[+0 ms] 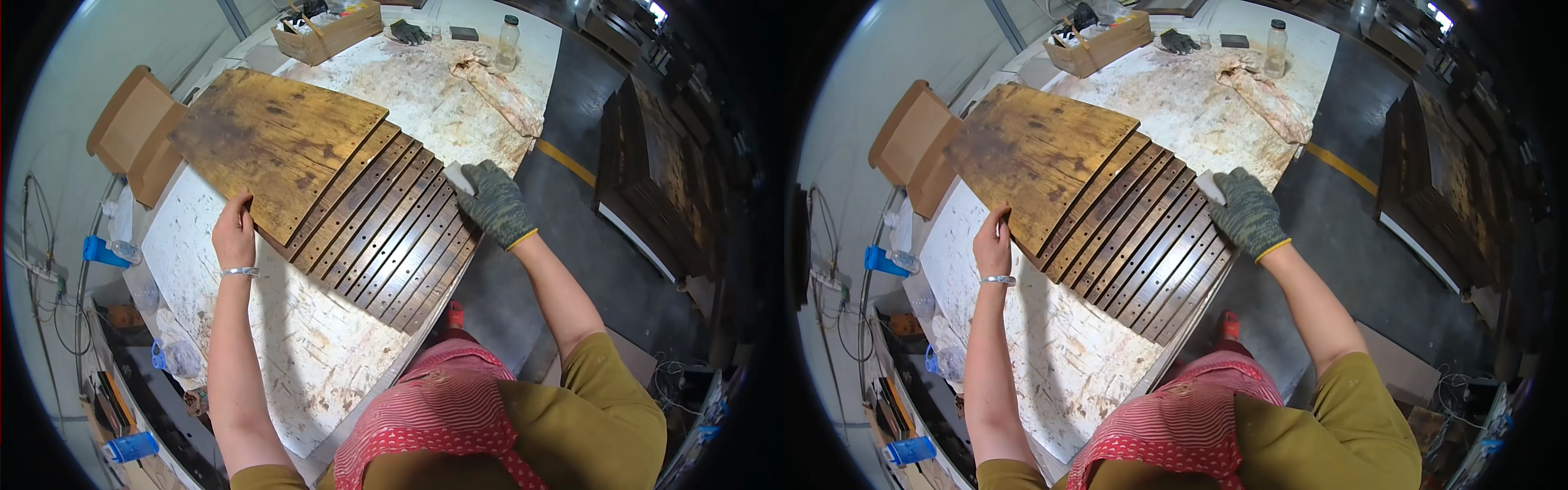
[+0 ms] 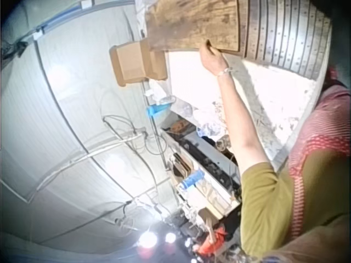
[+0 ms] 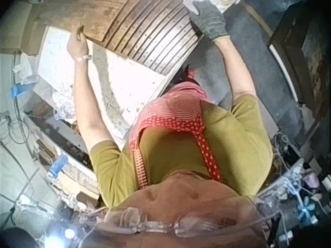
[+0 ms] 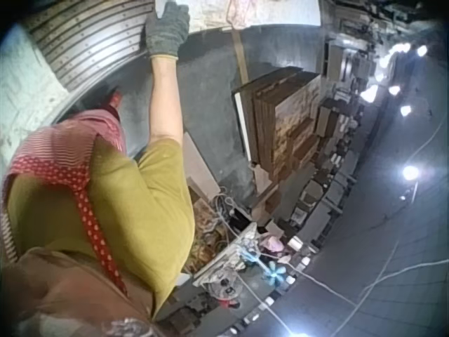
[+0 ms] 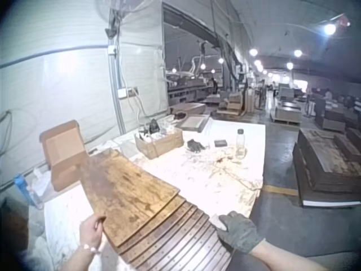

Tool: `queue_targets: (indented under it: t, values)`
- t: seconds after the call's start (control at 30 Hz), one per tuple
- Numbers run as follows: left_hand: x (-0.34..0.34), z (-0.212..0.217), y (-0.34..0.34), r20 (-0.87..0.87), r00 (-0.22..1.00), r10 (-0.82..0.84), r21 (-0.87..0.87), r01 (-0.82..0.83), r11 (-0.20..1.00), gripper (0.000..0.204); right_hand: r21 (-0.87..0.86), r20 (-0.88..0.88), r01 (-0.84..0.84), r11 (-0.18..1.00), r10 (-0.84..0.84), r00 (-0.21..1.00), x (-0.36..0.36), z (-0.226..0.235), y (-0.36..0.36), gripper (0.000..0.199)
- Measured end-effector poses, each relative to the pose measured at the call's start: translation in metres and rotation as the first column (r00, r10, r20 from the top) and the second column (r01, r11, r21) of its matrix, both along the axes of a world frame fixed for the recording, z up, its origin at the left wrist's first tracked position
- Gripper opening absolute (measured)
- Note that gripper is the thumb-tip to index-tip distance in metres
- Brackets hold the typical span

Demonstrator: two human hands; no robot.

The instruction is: The person fans out a stack of wooden boards on the table, rubs their exposed edges with a sanding block, and wipes them with a cloth before stacking and aligning the boards back together.

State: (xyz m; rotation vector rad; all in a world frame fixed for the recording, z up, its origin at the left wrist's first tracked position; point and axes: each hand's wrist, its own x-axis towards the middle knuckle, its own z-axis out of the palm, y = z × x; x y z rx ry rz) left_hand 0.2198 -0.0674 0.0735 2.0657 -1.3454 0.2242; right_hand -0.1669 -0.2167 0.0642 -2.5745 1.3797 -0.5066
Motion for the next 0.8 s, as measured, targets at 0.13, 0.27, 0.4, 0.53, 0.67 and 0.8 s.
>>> queue_targets:
  t: [0.13, 0.27, 0.4, 0.53, 0.67, 0.8]
  values:
    - [0.001, -0.002, 0.002, -0.009, 1.000, 0.006, 0.001, -0.006, 1.000, 0.023, -0.053, -0.006, -0.182, 0.982, 0.182, 0.983, 0.018, -0.008, 0.047, 0.047]
    - [0.000, 0.003, 0.003, -0.003, 1.000, 0.007, 0.012, -0.007, 1.000, 0.023, -0.104, 0.080, -0.328, 0.939, 0.336, 0.938, 0.048, -0.001, 0.117, 0.042]
    - [-0.002, 0.002, 0.000, -0.062, 0.998, -0.024, -0.005, 0.024, 1.000, 0.024, 0.205, 0.008, -0.466, 0.861, 0.475, 0.880, 0.079, 0.007, 0.169, 0.037]
    - [-0.002, 0.003, -0.002, -0.021, 1.000, -0.019, 0.019, 0.019, 1.000, 0.023, 0.220, 0.200, -0.583, 0.782, 0.549, 0.812, 0.071, 0.005, 0.183, 0.036]
    - [0.008, -0.004, 0.006, -0.023, 0.999, -0.026, -0.004, 0.026, 1.000, 0.022, 0.190, 0.276, -0.357, 0.914, 0.300, 0.913, 0.044, 0.034, 0.121, 0.035]
    - [0.001, 0.001, 0.001, -0.019, 1.000, -0.013, -0.012, 0.012, 1.000, 0.022, 0.058, 0.256, -0.034, 0.998, 0.018, 0.967, -0.006, 0.010, 0.027, 0.044]
